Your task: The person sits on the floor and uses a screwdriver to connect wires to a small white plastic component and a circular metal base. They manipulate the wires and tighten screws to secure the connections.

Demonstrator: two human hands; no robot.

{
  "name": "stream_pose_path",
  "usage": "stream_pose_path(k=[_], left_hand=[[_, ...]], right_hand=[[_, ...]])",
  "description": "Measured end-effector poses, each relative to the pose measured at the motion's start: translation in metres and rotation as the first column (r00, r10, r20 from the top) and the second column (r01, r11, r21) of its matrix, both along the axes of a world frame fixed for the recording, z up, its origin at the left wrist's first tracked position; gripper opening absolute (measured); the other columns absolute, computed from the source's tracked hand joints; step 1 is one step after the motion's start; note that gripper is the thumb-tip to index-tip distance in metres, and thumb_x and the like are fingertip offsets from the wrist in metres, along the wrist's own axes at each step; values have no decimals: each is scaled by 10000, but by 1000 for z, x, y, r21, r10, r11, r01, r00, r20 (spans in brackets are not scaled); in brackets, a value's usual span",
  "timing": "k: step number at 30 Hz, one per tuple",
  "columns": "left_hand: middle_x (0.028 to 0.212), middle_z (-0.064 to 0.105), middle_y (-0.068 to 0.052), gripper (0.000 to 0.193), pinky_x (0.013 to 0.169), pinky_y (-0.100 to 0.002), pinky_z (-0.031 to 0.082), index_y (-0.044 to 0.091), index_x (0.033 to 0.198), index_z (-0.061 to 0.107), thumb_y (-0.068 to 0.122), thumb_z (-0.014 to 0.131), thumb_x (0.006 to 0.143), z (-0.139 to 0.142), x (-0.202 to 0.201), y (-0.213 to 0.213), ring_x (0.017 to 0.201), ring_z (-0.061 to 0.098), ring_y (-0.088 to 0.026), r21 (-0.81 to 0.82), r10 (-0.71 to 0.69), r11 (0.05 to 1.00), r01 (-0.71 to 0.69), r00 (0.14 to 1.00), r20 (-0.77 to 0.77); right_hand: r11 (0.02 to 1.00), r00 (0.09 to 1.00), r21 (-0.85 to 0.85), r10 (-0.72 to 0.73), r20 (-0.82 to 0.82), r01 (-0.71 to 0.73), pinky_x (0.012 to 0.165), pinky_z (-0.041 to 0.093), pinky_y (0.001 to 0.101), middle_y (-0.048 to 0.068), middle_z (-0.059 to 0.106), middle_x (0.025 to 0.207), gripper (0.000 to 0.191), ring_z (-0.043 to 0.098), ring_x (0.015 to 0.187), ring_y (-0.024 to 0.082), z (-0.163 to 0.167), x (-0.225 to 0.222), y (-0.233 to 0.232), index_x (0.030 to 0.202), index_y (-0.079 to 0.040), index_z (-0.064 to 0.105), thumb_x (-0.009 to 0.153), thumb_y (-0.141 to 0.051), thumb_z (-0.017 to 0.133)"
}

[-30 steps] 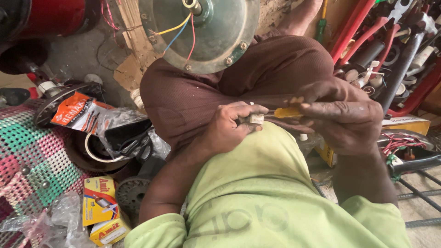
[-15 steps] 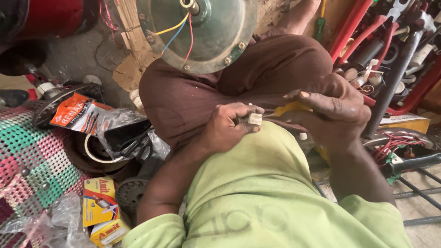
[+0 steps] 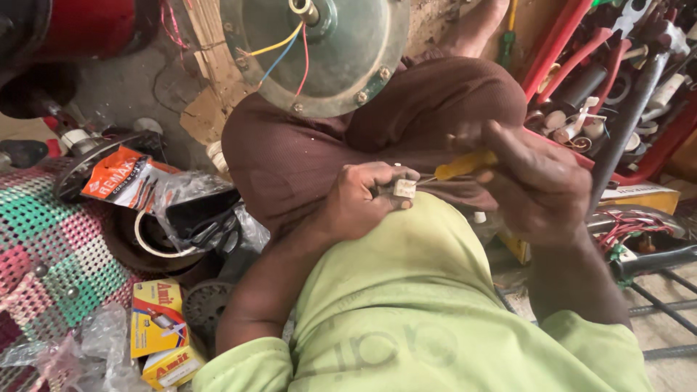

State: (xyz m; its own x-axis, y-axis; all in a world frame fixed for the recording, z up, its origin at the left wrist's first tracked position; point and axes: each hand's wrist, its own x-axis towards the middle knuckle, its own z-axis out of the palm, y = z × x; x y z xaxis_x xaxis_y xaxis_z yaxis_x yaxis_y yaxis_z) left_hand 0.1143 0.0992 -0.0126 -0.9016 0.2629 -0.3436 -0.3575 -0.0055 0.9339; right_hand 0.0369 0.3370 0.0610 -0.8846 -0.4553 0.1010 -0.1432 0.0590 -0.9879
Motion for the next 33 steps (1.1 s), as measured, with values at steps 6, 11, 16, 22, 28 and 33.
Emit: stream_pose_path(k=[6, 11, 16, 22, 28, 33], left_hand=[[967, 759, -64, 328, 759, -249, 571, 42, 1140, 757, 47, 836, 821, -3, 1, 2, 859, 683, -64, 34, 26, 999, -26, 1000, 1], [926, 748, -65, 333, 747, -254, 551, 39, 1133, 765, 45, 845, 810, -4, 1, 1, 833, 666, -74, -14, 7, 1000, -8, 1000, -30], [938, 753, -51, 340, 763, -248, 561, 38, 1137, 757, 48, 846, 809, -2, 2, 1, 844, 680, -63, 8, 10, 1000, -10, 999, -41], [948, 751, -56, 335, 747, -244, 560, 38, 1138, 762, 48, 846, 813, 1, 1, 1, 837, 667, -61, 14, 23, 1000, -23, 1000, -9], [923, 748, -44, 322, 744, -242, 553, 37, 1127, 769, 53, 844, 814, 0, 2, 1, 817, 665, -56, -29, 18, 999, -19, 1000, -20], [969, 734, -32, 336, 771, -242, 552, 21, 1177, 744, 12, 835, 853, -4, 4, 4, 869, 648, -63, 62, 50, 997, -46, 997, -58]], right_hand=[[988, 995, 128, -74, -60, 81, 948, 604, 353, 160, 695, 1137, 532, 686, 1069, 231, 4, 6, -6, 1254, -100, 712, 761, 50, 846], [997, 990, -74, -10, 137, 20, 915, 647, 372, 206, 686, 1197, 473, 741, 1102, 263, 12, 13, -11, 1251, -139, 673, 851, 107, 724], [984, 994, 176, -24, -103, 42, 939, 569, 322, 208, 665, 1175, 534, 660, 1068, 247, 16, 7, -11, 1326, -94, 647, 829, 73, 747], [989, 989, 135, -33, -145, 53, 851, 595, 309, 137, 661, 1049, 547, 677, 968, 217, 15, 6, -15, 1306, -142, 676, 811, 20, 843], [999, 998, 26, 26, -64, -25, 919, 602, 342, 169, 670, 1127, 507, 683, 1034, 262, 19, 3, -16, 1320, -67, 639, 853, 110, 723], [996, 993, 12, -85, -84, 86, 918, 595, 341, 139, 672, 1158, 379, 695, 1020, 242, 2, -3, -13, 1331, -19, 645, 970, 49, 740]])
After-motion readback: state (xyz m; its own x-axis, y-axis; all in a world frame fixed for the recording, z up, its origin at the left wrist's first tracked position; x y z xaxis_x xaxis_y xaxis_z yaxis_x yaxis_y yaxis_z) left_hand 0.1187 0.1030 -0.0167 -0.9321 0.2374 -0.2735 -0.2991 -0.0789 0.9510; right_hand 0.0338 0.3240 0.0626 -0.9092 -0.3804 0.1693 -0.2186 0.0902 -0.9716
